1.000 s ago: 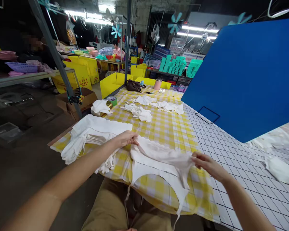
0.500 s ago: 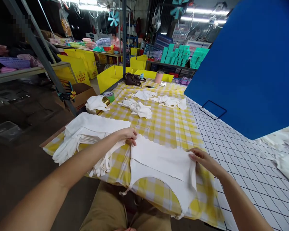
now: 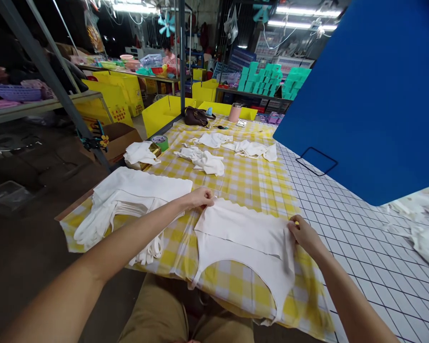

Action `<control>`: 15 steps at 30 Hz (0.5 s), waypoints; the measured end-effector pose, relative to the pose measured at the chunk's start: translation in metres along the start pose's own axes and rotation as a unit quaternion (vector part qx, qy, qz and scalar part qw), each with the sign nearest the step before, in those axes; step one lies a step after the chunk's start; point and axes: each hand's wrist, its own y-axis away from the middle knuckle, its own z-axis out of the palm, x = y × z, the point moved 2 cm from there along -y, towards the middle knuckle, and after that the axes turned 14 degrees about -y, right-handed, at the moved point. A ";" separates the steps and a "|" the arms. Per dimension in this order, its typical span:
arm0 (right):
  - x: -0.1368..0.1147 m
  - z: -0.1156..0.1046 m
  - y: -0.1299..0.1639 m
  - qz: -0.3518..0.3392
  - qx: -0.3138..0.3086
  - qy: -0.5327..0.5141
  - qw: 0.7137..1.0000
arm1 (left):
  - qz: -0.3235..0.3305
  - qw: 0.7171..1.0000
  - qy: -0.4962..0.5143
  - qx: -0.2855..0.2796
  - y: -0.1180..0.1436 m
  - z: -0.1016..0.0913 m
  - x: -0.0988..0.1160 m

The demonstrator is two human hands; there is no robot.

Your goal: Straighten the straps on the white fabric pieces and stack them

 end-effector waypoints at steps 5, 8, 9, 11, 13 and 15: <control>-0.025 -0.011 0.009 -0.087 -0.076 -0.114 0.987 | 0.087 0.995 0.033 0.028 0.017 -0.018 0.010; -0.037 -0.014 0.002 -0.109 -0.072 -0.125 0.984 | 0.099 0.992 0.055 0.057 0.013 -0.025 0.012; -0.038 -0.012 -0.003 -0.097 -0.055 -0.094 0.989 | 0.089 0.992 0.042 0.076 0.008 -0.025 0.010; -0.036 -0.004 -0.013 -0.050 -0.016 -0.007 0.999 | 0.049 0.992 -0.031 0.116 -0.002 -0.021 0.003; -0.030 0.007 -0.020 -0.002 0.012 0.066 0.998 | -0.003 0.980 -0.144 0.138 -0.010 -0.015 -0.005; -0.025 0.015 -0.020 0.015 0.023 0.099 0.995 | -0.042 0.964 -0.227 0.134 -0.015 -0.009 -0.011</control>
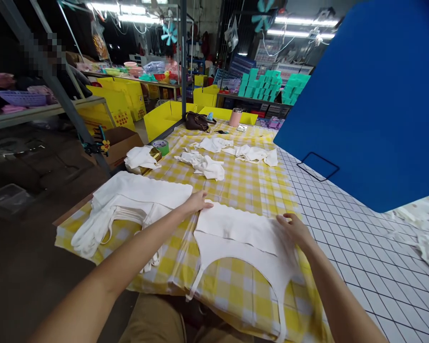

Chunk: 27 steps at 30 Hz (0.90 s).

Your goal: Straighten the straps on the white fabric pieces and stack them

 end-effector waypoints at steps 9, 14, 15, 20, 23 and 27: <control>0.013 0.011 0.031 0.032 0.065 0.109 0.991 | -0.030 0.987 -0.157 0.018 0.009 0.009 0.013; 0.017 0.014 0.041 0.006 0.088 0.107 0.990 | -0.049 0.981 -0.186 0.008 0.007 0.014 0.009; 0.017 0.013 0.042 0.000 0.093 0.102 0.990 | -0.046 0.982 -0.184 0.006 0.007 0.015 0.007; 0.009 0.000 0.036 -0.051 0.111 0.044 0.992 | -0.017 0.987 -0.157 0.040 0.007 0.007 0.007; 0.001 -0.007 0.023 -0.098 0.130 0.016 0.987 | -0.011 0.986 -0.147 0.082 0.004 -0.003 0.013; -0.005 0.001 0.007 -0.099 0.142 0.054 0.983 | -0.019 0.969 -0.200 0.144 0.000 -0.001 0.016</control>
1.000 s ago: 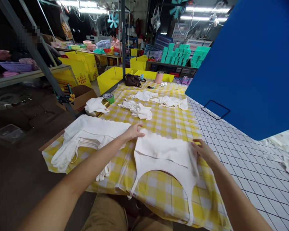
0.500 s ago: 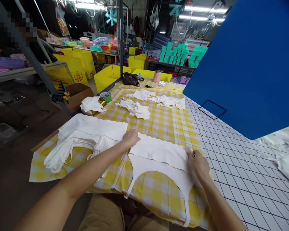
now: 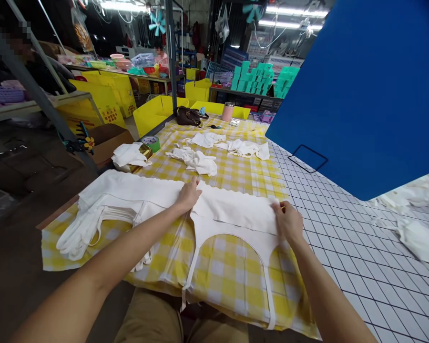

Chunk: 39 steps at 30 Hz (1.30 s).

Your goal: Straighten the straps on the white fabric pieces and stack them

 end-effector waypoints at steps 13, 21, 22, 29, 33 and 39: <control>0.035 0.032 0.022 -0.123 -0.154 0.162 0.967 | 0.225 0.958 -0.127 -0.124 0.037 0.041 -0.003; 0.032 -0.023 0.065 -0.057 -0.087 -0.069 0.992 | 0.179 0.960 -0.142 -0.161 0.050 0.010 0.016; 0.026 -0.034 0.081 -0.051 -0.111 -0.122 0.985 | 0.196 0.960 -0.133 -0.146 0.053 0.008 0.024; 0.034 -0.055 0.217 0.077 -0.549 -0.200 0.808 | 0.336 0.930 -0.052 -0.137 0.072 0.033 0.099; 0.070 -0.018 0.248 0.193 -0.331 -0.245 0.891 | 0.363 0.921 -0.039 -0.139 0.084 0.054 0.134; 0.065 0.007 0.264 0.235 -0.303 -0.412 0.826 | 0.329 0.932 -0.060 -0.141 0.098 0.077 0.147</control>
